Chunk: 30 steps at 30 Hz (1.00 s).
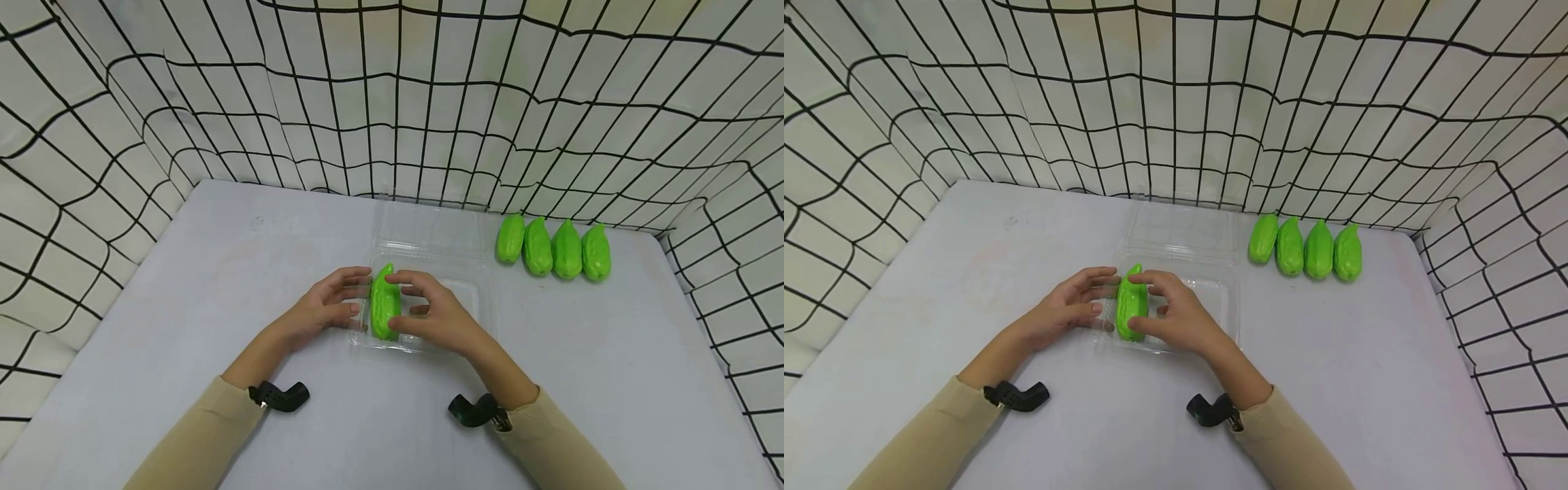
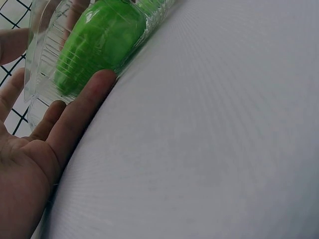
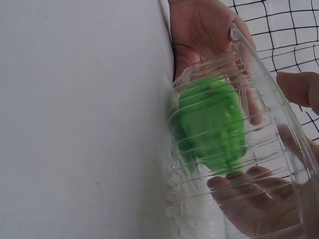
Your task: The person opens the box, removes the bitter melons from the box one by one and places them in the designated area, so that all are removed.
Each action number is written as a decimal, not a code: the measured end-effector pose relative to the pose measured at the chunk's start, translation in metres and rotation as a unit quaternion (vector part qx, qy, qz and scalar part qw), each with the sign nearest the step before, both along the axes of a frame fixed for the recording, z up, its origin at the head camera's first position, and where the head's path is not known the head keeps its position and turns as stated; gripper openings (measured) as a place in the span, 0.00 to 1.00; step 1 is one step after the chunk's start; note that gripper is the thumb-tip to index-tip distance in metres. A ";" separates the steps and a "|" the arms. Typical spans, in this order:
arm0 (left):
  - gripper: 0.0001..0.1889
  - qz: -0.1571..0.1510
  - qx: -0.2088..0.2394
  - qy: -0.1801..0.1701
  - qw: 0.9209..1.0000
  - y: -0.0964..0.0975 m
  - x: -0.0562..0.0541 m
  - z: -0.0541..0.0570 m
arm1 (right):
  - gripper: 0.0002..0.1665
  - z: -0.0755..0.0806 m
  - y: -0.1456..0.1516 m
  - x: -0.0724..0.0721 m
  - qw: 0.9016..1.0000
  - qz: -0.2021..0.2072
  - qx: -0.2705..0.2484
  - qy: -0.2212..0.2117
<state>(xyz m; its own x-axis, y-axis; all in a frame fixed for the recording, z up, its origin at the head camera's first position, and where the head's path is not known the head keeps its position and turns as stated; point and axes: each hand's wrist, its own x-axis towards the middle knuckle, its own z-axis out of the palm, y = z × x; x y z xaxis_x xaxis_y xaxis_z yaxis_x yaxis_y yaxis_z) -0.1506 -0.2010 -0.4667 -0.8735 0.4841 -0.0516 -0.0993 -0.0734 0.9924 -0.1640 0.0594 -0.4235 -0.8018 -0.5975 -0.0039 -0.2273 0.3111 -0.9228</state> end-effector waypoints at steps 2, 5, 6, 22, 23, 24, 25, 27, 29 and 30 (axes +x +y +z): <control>0.34 0.001 -0.001 0.000 1.000 0.000 0.000 0.000 | 0.38 0.000 -0.001 0.000 1.000 0.000 -0.001 -0.001; 0.34 0.000 0.000 0.000 1.000 0.000 0.000 0.000 | 0.38 0.000 -0.002 0.001 1.000 0.002 -0.001 -0.001; 0.34 -0.001 0.000 0.000 1.000 0.000 0.000 -0.001 | 0.38 -0.001 -0.003 0.000 1.000 0.003 0.000 -0.001; 0.34 -0.003 0.008 -0.003 1.000 -0.001 -0.001 0.000 | 0.42 -0.006 -0.009 -0.003 0.998 0.040 0.056 0.001; 0.34 -0.002 0.007 -0.004 1.000 -0.001 -0.001 0.001 | 0.41 -0.006 -0.009 -0.003 0.997 0.041 0.063 0.004; 0.34 -0.001 0.005 -0.005 1.000 0.000 0.000 0.001 | 0.40 -0.007 -0.009 -0.003 0.997 0.040 0.070 0.006; 0.34 -0.001 0.004 -0.006 1.000 0.000 0.000 0.002 | 0.39 -0.007 -0.010 -0.003 0.996 0.039 0.076 0.008; 0.34 0.000 0.002 -0.006 1.000 0.000 0.000 0.002 | 0.38 -0.007 -0.010 -0.003 0.996 0.037 0.086 0.011; 0.34 -0.001 0.002 -0.007 1.000 0.000 0.000 0.002 | 0.37 -0.007 -0.010 -0.003 0.995 0.035 0.090 0.014; 0.34 -0.001 0.002 -0.008 1.000 0.000 0.000 0.003 | 0.37 -0.007 -0.010 -0.003 0.995 0.033 0.088 0.017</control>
